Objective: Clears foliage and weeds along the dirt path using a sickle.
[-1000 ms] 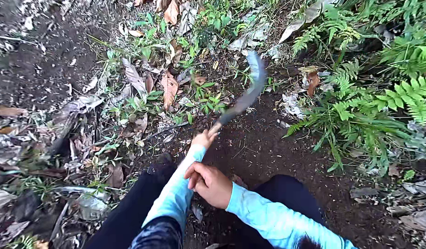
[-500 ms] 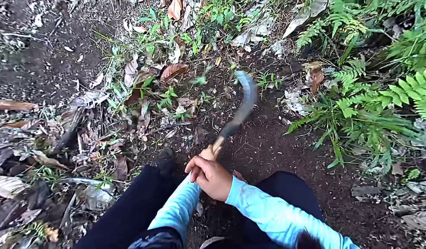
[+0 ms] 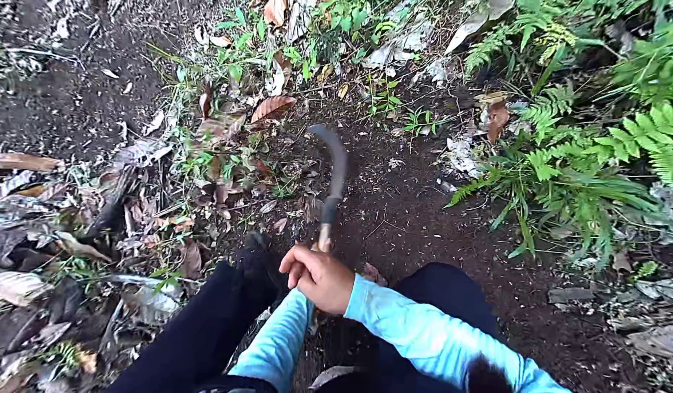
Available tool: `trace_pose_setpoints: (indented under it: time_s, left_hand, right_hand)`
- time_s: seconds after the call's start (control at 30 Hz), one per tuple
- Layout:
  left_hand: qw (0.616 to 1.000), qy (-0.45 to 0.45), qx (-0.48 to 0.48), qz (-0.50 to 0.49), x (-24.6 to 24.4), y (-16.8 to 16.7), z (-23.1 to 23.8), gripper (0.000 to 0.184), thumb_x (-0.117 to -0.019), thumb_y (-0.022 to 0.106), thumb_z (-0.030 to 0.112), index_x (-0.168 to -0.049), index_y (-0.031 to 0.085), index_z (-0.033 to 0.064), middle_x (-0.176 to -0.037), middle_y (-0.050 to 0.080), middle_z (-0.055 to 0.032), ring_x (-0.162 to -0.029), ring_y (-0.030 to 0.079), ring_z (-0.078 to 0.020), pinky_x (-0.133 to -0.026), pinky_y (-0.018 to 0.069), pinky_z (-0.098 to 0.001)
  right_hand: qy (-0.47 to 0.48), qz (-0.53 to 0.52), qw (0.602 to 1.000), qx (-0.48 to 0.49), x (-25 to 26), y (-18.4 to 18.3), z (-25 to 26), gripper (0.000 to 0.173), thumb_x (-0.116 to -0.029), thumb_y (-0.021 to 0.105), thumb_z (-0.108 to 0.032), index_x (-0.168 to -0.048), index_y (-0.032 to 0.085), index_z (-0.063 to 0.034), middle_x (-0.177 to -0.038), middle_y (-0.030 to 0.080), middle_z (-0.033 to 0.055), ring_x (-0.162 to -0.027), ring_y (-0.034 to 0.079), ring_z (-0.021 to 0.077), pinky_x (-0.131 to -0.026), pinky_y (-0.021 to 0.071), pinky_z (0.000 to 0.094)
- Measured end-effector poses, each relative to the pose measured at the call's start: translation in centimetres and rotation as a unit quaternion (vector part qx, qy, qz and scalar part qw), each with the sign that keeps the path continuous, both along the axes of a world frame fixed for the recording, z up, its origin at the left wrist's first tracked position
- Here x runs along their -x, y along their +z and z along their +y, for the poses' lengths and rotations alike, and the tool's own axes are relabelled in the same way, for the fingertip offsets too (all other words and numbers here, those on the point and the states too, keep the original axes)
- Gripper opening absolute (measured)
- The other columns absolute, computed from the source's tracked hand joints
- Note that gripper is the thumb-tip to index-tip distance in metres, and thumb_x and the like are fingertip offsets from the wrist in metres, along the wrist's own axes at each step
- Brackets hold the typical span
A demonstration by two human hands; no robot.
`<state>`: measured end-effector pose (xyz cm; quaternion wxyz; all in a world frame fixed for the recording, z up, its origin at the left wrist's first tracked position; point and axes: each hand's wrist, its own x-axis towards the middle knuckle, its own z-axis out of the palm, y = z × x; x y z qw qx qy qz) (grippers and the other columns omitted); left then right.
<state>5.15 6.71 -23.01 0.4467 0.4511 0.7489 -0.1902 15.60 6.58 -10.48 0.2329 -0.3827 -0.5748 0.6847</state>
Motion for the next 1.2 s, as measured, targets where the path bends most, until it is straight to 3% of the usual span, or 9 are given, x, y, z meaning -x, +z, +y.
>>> trace_pose_setpoints:
  time_s: [0.07,0.2,0.33,0.43,0.53,0.73,0.9,0.97,1.2]
  left_hand:
    - [0.976,-0.204,-0.075,-0.035,-1.8,-5.1,3.4,0.065,-0.1079,0.042,0.053,-0.146,0.052,0.0011,-0.128,0.065,-0.0303,-0.121,0.064,-0.0467,-0.103,0.0485,-0.0629]
    - [0.915,-0.394,-0.053,-0.063,-8.5,-6.9,12.2,0.071,-0.1017,0.048,0.063,-0.145,0.053,0.0073,-0.123,0.068,-0.0290,-0.118,0.064,-0.0488,-0.099,0.0483,-0.0692]
    - [0.987,-0.144,-0.066,-0.041,-2.5,-11.5,10.1,0.069,-0.1070,0.040,0.057,-0.142,0.056,-0.0004,-0.135,0.060,-0.0326,-0.130,0.057,-0.0482,-0.109,0.0427,-0.0652]
    - [0.996,0.014,-0.090,-0.022,1.1,-12.1,4.2,0.071,-0.1097,0.033,0.054,-0.135,0.059,-0.0078,-0.126,0.064,-0.0332,-0.118,0.064,-0.0455,-0.104,0.0459,-0.0597]
    - [0.992,-0.090,-0.081,-0.035,0.9,-8.6,4.5,0.068,-0.1089,0.039,0.052,-0.140,0.056,-0.0052,-0.127,0.065,-0.0319,-0.121,0.063,-0.0450,-0.107,0.0442,-0.0600]
    - [0.908,-0.402,-0.110,-0.039,-10.7,-5.2,17.8,0.071,-0.1023,0.048,0.062,-0.145,0.053,0.0057,-0.123,0.067,-0.0313,-0.119,0.063,-0.0509,-0.098,0.0477,-0.0706]
    - [0.978,-0.101,-0.178,-0.030,-3.8,-12.1,10.6,0.066,-0.1062,0.047,0.054,-0.134,0.062,-0.0044,-0.130,0.064,-0.0325,-0.125,0.060,-0.0481,-0.107,0.0446,-0.0642]
    - [0.993,-0.039,-0.087,-0.071,-1.3,-9.1,7.1,0.060,-0.1106,0.041,0.044,-0.143,0.052,-0.0053,-0.142,0.056,-0.0286,-0.135,0.053,-0.0412,-0.114,0.0384,-0.0549]
    - [0.948,-0.282,-0.129,-0.072,-6.8,-6.4,13.2,0.068,-0.1043,0.047,0.058,-0.142,0.055,0.0030,-0.122,0.067,-0.0320,-0.117,0.064,-0.0502,-0.099,0.0487,-0.0690]
  right_hand:
    - [0.012,-0.003,1.000,0.004,0.1,0.0,0.0,0.034,-0.0979,0.044,0.007,-0.128,0.060,0.0067,-0.103,0.071,0.0207,-0.093,0.069,0.0294,-0.089,0.0545,0.0461]
    - [-0.004,-0.012,1.000,-0.006,0.1,-0.5,0.0,0.033,-0.0972,0.045,0.007,-0.126,0.061,0.0062,-0.102,0.070,0.0211,-0.095,0.069,0.0308,-0.090,0.0542,0.0475]
    - [-0.038,-0.014,0.999,0.000,-1.2,-0.6,-0.3,0.033,-0.0968,0.045,0.009,-0.126,0.061,0.0076,-0.101,0.069,0.0215,-0.092,0.067,0.0301,-0.088,0.0541,0.0454]
    - [-0.061,-0.013,0.998,-0.008,-2.3,-0.5,-0.3,0.032,-0.0972,0.046,0.008,-0.125,0.062,0.0077,-0.101,0.070,0.0208,-0.095,0.068,0.0305,-0.091,0.0537,0.0459]
    - [-0.072,0.000,0.997,-0.021,-2.6,0.1,-0.4,0.030,-0.0976,0.046,0.007,-0.123,0.062,0.0077,-0.100,0.070,0.0201,-0.095,0.067,0.0293,-0.090,0.0534,0.0449]
    - [-0.120,0.000,0.992,-0.039,-2.7,0.2,-0.6,0.031,-0.0957,0.045,0.008,-0.122,0.063,0.0088,-0.101,0.069,0.0213,-0.091,0.067,0.0282,-0.086,0.0548,0.0428]
    - [-0.162,0.003,0.987,-0.005,-4.2,0.0,-0.9,0.031,-0.0955,0.045,0.009,-0.122,0.061,0.0102,-0.098,0.067,0.0202,-0.085,0.065,0.0244,-0.081,0.0547,0.0392]
    - [-0.174,-0.004,0.985,-0.006,-5.0,-0.3,-1.0,0.031,-0.0953,0.046,0.009,-0.123,0.061,0.0100,-0.101,0.068,0.0204,-0.087,0.066,0.0247,-0.082,0.0553,0.0402]
    - [-0.153,-0.020,0.988,0.001,-3.6,-0.4,-0.6,0.033,-0.0951,0.045,0.007,-0.124,0.060,0.0082,-0.098,0.067,0.0170,-0.084,0.065,0.0210,-0.080,0.0550,0.0369]
